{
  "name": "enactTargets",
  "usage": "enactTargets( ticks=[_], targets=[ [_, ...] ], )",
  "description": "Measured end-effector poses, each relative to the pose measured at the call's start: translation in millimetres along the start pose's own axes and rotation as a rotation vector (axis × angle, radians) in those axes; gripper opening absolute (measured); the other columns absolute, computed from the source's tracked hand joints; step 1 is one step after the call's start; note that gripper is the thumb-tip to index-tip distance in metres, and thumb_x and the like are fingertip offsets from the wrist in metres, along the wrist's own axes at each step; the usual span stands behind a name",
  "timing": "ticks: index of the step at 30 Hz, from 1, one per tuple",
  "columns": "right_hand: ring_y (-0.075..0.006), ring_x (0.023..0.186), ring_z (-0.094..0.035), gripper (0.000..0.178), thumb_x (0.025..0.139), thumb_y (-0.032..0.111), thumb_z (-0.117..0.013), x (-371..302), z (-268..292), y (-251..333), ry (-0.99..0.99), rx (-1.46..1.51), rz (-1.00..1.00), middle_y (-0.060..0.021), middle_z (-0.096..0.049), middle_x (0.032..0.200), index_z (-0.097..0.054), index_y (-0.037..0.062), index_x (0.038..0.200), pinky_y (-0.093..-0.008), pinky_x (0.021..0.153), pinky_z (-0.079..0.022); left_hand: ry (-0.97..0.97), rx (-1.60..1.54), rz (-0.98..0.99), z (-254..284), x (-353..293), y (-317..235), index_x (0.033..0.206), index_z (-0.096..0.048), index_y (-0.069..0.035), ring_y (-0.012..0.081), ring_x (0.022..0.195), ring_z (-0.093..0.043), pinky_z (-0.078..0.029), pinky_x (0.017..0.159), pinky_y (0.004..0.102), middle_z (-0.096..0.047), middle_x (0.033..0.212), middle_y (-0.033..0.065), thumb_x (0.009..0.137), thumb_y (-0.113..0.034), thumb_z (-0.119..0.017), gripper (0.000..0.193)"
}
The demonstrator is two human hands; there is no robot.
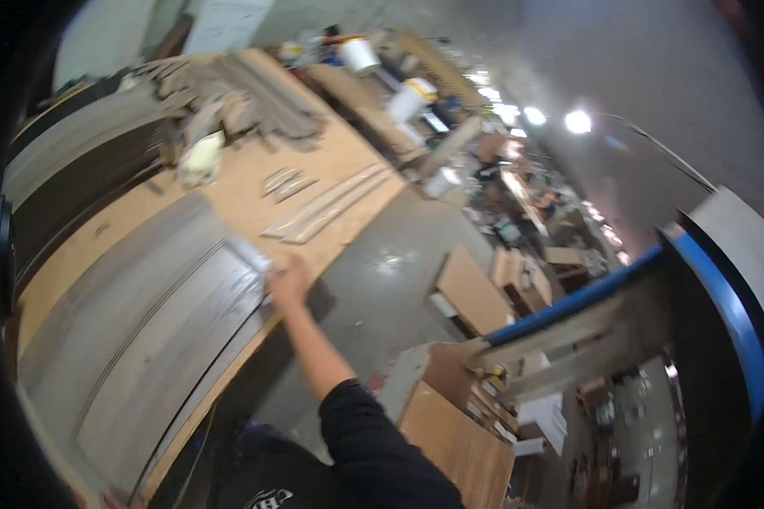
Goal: Assembling wooden door frames or furniture panels using wood glue and a pneumatic nail gun in a workshop environment.
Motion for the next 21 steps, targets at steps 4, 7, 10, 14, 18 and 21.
enactTargets(
  ticks=[4,7,10,14,18,21],
  targets=[
    [-0.0329,0.1,-0.061,0.037,0.085,0.029,-0.06,38.8,25.6,-57.9,0.2,0.225,0.104,-0.0205,-0.064,0.106,-0.066,0.0027,0.11,-0.0392,0.088,-0.047,0.066,-0.428,0.16,-64.3,7.1,53.6,0.119,-0.052,0.007,0.0283,0.103,-0.055,-0.042,0.093,0.0363,-0.058,0.114,0.0194,0.096,-0.032,-0.054,0.046],
    [-0.0294,0.087,-0.065,0.032,0.084,0.029,-0.062,33.5,22.2,-39.5,0.308,0.296,0.137,-0.0182,-0.068,0.093,-0.069,0.0029,0.102,-0.0363,0.077,-0.049,0.04,-0.427,0.128,-51.2,9.6,53.6,0.11,-0.057,0.009,0.0237,0.093,-0.058,-0.044,0.087,0.0331,-0.062,0.102,0.0156,0.096,-0.03,-0.054,0.042],
    [-0.0271,0.086,-0.066,0.033,0.084,0.029,-0.064,36.0,22.0,-43.2,0.382,0.397,0.081,-0.018,-0.068,0.092,-0.069,0.0017,0.101,-0.0345,0.075,-0.049,0.051,-0.3,0.178,-43.1,20.0,53.7,0.104,-0.061,0.008,0.0185,0.084,-0.056,-0.044,0.08,0.0311,-0.064,0.09,0.0103,0.095,-0.028,-0.056,0.037],
    [-0.0246,0.088,-0.066,0.034,0.083,0.029,-0.065,36.0,19.3,-37.4,0.445,0.431,0.089,-0.0176,-0.069,0.093,-0.069,0.0004,0.101,-0.0344,0.077,-0.049,0.045,-0.323,0.196,-59.1,27.1,85.1,0.098,-0.064,0.006,0.0132,0.077,-0.052,-0.044,0.074,0.0284,-0.062,0.082,0.0059,0.093,-0.027,-0.059,0.033],
    [-0.0266,0.095,-0.065,0.036,0.084,0.034,-0.064,27.9,7.1,-35.5,0.396,0.407,0.131,-0.0165,-0.068,0.1,-0.07,0.0037,0.102,-0.0363,0.083,-0.048,-0.036,-0.527,0.179,-44.2,22.3,86.8,0.092,-0.065,0.003,0.0105,0.073,-0.05,-0.043,0.069,0.0264,-0.06,0.078,0.001,0.092,-0.024,-0.06,0.027],
    [-0.0267,0.101,-0.063,0.04,0.089,0.037,-0.062,39.9,-5.5,-57.8,0.532,0.419,0.111,-0.0145,-0.068,0.106,-0.067,0.003,0.109,-0.0373,0.091,-0.046,0.074,-0.46,0.197,-25.5,14.9,69.4,0.096,-0.064,0.002,0.0093,0.071,-0.051,-0.042,0.065,0.0257,-0.058,0.076,-0.0004,0.092,-0.018,-0.058,0.021]
  ],
)
Point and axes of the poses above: each hand's wrist, its own x-axis towards the middle knuckle, its own z-axis out of the back of the hand, y = z × x, the point moved 1 cm from there along x, towards the middle knuckle
